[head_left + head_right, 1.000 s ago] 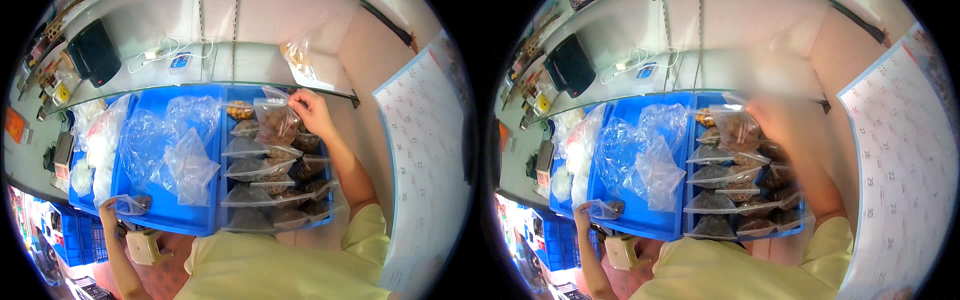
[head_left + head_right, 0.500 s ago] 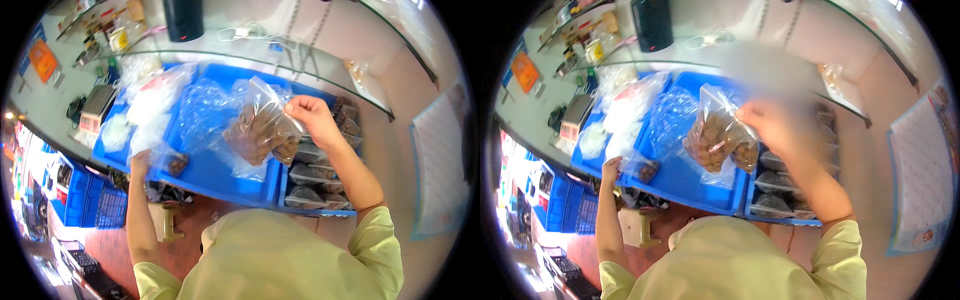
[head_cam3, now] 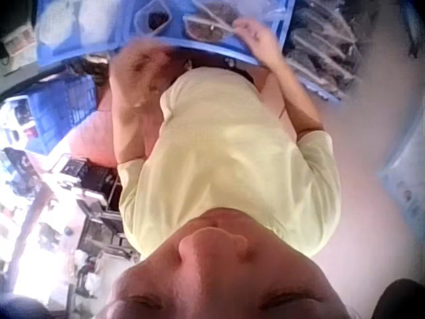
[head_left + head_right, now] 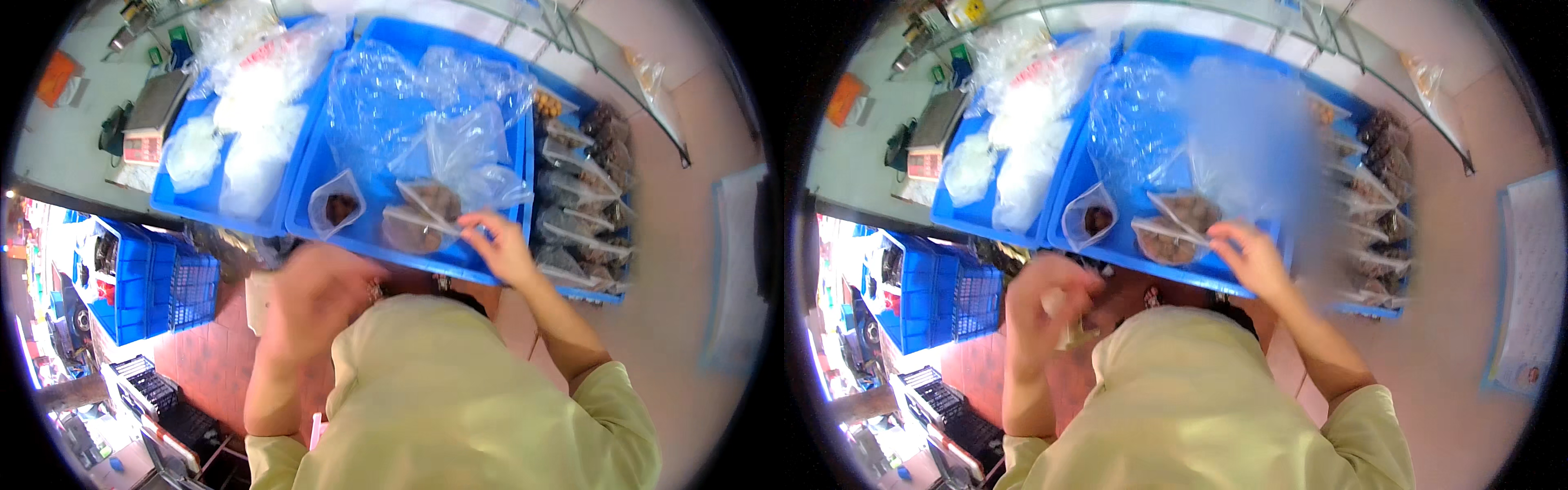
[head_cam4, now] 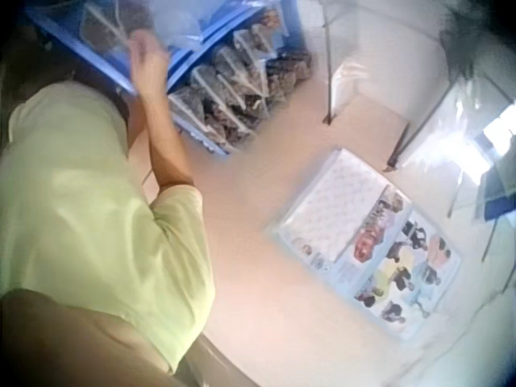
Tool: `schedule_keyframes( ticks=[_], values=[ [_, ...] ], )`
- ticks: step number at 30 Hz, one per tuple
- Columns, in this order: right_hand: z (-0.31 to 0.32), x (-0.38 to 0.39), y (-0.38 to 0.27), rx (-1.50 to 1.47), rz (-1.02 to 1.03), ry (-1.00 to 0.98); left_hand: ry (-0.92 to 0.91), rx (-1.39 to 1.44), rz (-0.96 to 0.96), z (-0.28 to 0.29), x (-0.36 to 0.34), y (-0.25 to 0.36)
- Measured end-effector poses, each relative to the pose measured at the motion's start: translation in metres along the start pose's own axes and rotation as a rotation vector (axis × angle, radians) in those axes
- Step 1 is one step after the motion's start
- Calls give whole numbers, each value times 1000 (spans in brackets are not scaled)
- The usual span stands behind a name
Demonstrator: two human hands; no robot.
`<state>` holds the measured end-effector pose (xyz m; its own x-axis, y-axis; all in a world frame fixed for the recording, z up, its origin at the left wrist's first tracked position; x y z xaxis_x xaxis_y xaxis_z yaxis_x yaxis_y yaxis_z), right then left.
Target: The person organizes and packs various food items, including dried goods and round yellow snacks, into clear plastic bags. They place the filled bags into blue plastic crates on a counter, occasionally adjusting the bags and their contents by hand.
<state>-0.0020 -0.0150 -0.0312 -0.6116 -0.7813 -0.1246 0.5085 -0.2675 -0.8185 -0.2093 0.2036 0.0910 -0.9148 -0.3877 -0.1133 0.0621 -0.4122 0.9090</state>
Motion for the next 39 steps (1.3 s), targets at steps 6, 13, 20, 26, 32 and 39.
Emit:
schedule_keyframes(
  ticks=[6,13,20,26,32,39],
  values=[
    [25,-1,32,137,-218,307,-338,233,-380,12,30,102],
    [46,-1,-3,137,-334,515,158,-4,172,30,-2,-8],
    [-45,-68,-60,336,305,197,87,-455,255,-68,-44,-144],
    [-10,-81,-64,213,151,262,285,-80,268,26,-62,-185],
    [6,-67,-28,237,-29,173,275,-437,254,37,-46,-192],
    [-32,-74,-14,540,97,-97,194,-297,-179,-46,-75,-87]
  ],
)
Point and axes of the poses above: each hand's wrist, its own x-axis away from the middle knuckle, its own z-axis out of the back of the hand, y = z × x, the point moved 2 cm from there along -x, towards the middle knuckle, and after that the axes turned 5 degrees about z, right-handed, at the moved point
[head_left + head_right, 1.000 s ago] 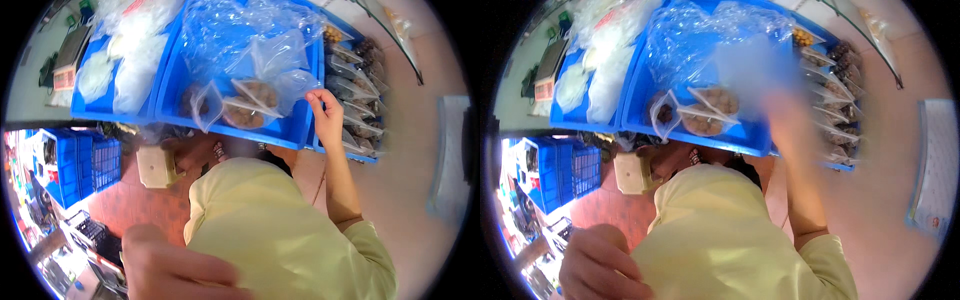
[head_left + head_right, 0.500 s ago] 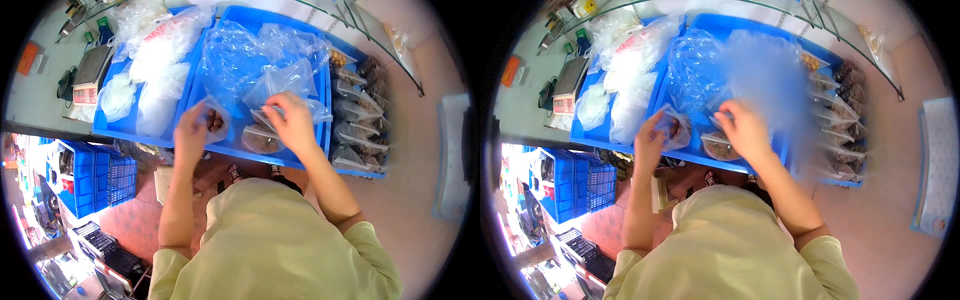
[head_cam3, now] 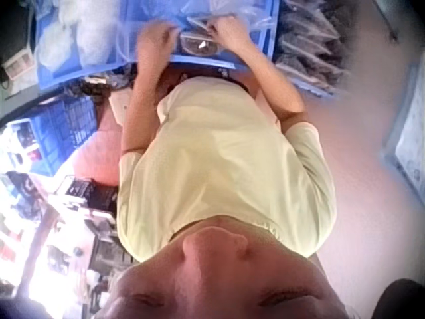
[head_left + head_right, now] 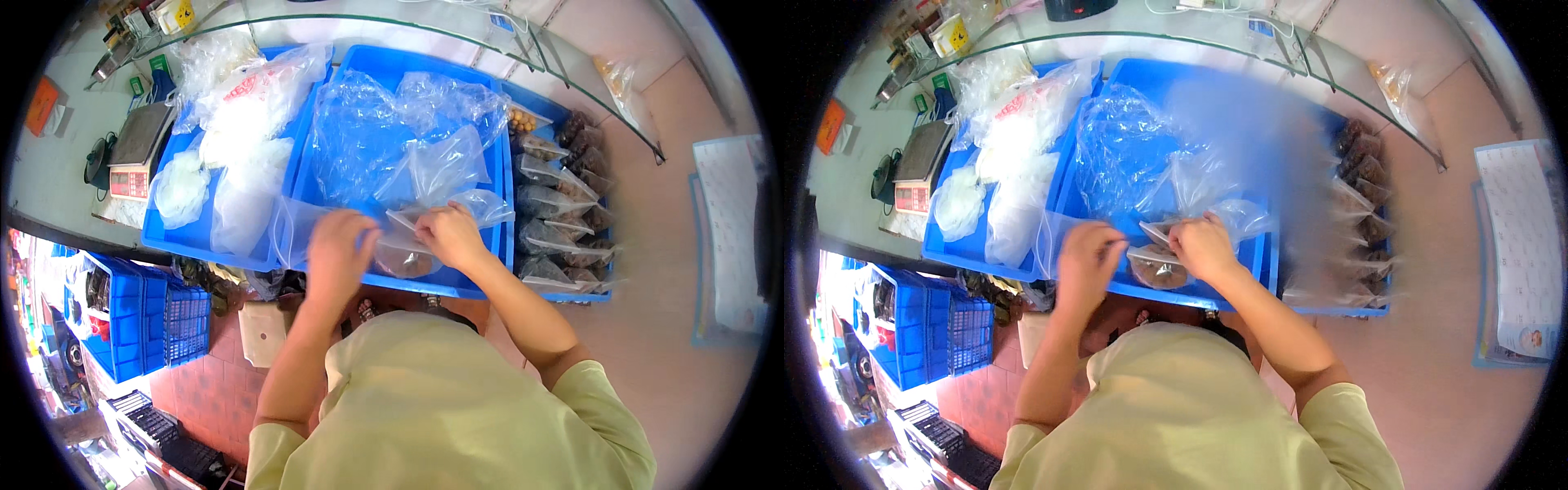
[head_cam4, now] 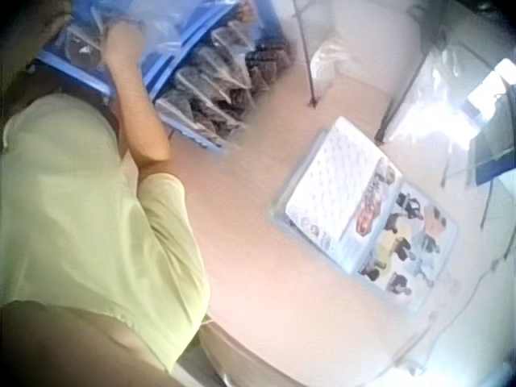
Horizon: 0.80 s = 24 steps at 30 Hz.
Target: The person organizes and packs various food items, including dried goods and round yellow snacks, into clear plastic bags. They place the filled bags into blue plastic crates on a counter, occasionally adjusting the bags and their contents by hand.
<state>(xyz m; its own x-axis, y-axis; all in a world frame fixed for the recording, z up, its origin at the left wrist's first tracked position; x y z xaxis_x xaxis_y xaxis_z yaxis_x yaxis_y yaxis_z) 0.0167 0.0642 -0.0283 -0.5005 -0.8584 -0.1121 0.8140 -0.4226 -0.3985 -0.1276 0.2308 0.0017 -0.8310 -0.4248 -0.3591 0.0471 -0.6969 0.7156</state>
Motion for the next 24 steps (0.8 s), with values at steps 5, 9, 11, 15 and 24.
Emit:
schedule_keyframes(
  ticks=[5,9,11,15,24],
  values=[
    [15,-4,36,-333,-302,-174,-452,163,252,-70,-20,-17],
    [-1,0,53,-776,-425,-250,-664,150,483,-91,-34,-25],
    [-12,3,51,-957,-472,-257,-759,150,500,-96,-41,-23],
    [-8,3,47,-1019,-551,-239,-738,305,503,-95,-40,-23],
    [0,12,29,-863,-433,-151,-812,574,557,-97,-29,-44]
  ],
)
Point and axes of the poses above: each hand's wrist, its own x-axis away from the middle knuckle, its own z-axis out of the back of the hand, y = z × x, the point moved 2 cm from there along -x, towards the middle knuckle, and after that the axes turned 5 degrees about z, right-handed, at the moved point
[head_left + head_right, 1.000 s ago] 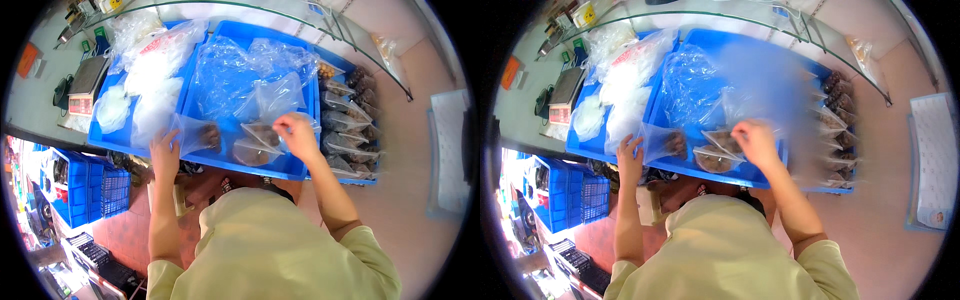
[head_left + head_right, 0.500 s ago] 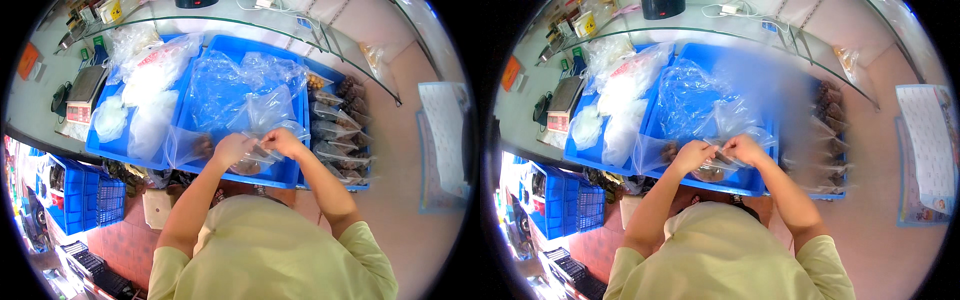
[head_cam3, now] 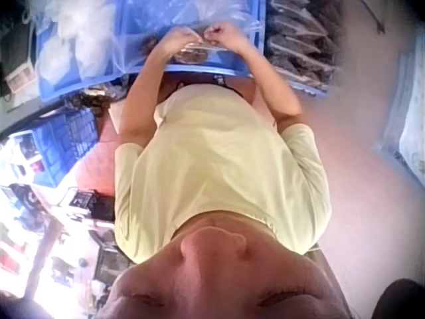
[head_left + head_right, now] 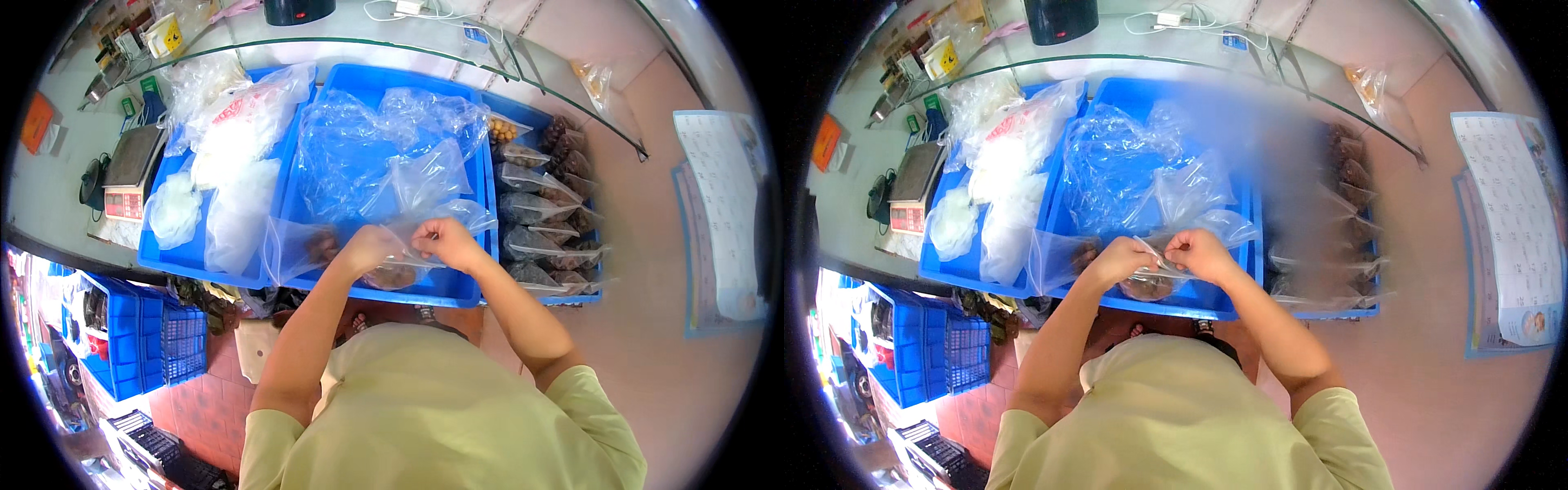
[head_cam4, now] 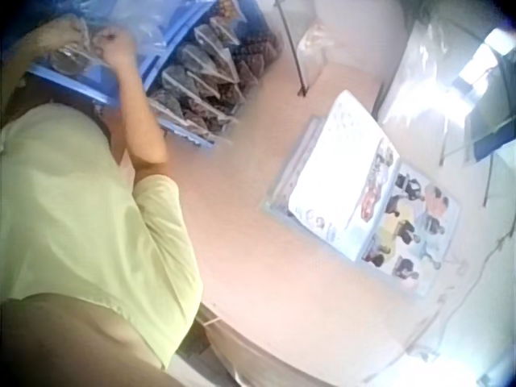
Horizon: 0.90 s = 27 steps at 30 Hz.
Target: The person organizes and packs various food items, including dried goods and round yellow snacks, into clear plastic bags. They place the filled bags into blue plastic crates on a counter, occasionally adjusting the bags and their contents by hand.
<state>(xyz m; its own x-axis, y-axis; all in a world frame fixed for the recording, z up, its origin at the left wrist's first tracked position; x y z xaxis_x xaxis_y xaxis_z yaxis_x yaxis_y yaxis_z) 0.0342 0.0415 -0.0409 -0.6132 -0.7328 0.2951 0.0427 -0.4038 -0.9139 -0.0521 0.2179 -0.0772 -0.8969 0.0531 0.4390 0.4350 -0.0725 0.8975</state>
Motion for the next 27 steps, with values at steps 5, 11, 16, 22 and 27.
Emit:
schedule_keyframes(
  ticks=[5,11,16,22,27],
  values=[
    [-7,4,1,263,137,117,145,202,-7,-11,-7,-11],
    [-9,1,-8,507,248,141,252,-4,-53,-11,-4,-14],
    [30,-14,-2,763,402,580,314,-402,-111,-14,30,3],
    [-4,28,-45,867,728,500,429,-553,-131,-20,47,3],
    [-42,73,-4,926,631,299,435,-516,-254,-19,55,13]
  ],
)
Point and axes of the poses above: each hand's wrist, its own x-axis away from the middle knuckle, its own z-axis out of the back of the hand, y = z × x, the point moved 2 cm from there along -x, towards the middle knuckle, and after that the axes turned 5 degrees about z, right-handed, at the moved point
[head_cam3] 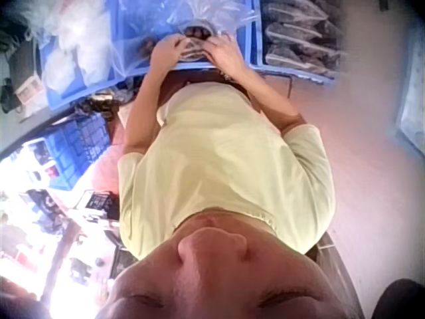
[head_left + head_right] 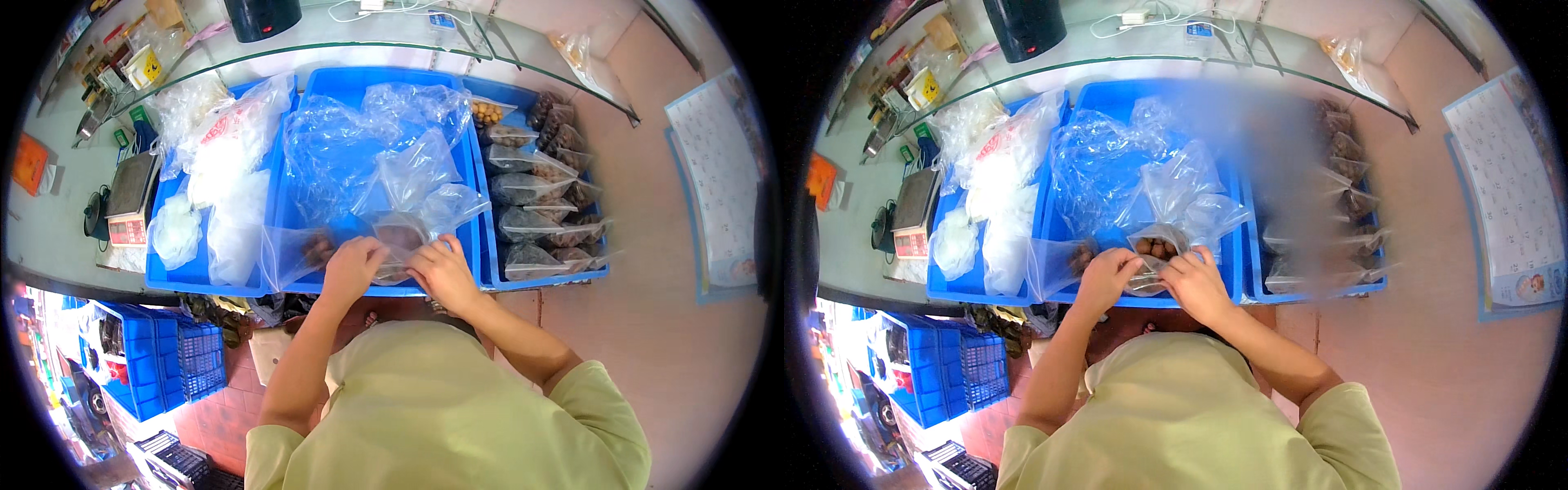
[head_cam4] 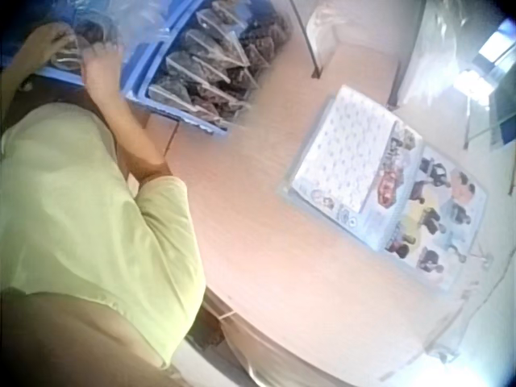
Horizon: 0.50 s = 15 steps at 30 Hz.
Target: The person organizes and packs various food items, including dried goods and round yellow snacks, into clear plastic bags. They place the filled bags into blue plastic crates on a counter, occasionally adjusting the bags and their contents by hand.
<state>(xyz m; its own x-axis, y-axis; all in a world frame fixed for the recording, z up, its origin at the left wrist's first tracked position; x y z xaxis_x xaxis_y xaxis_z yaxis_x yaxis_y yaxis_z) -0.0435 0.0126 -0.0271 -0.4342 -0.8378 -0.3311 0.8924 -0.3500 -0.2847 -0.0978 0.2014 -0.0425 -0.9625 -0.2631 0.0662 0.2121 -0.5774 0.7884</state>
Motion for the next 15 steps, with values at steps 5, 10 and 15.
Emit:
schedule_keyframes(
  ticks=[5,10,15],
  values=[
    [3,16,-3,-14,-155,170,17,-380,-296,13,12,10],
    [18,14,-6,-34,-145,275,50,-353,-508,24,29,31],
    [7,6,-21,-93,9,158,177,-285,-510,22,38,11]
  ],
)
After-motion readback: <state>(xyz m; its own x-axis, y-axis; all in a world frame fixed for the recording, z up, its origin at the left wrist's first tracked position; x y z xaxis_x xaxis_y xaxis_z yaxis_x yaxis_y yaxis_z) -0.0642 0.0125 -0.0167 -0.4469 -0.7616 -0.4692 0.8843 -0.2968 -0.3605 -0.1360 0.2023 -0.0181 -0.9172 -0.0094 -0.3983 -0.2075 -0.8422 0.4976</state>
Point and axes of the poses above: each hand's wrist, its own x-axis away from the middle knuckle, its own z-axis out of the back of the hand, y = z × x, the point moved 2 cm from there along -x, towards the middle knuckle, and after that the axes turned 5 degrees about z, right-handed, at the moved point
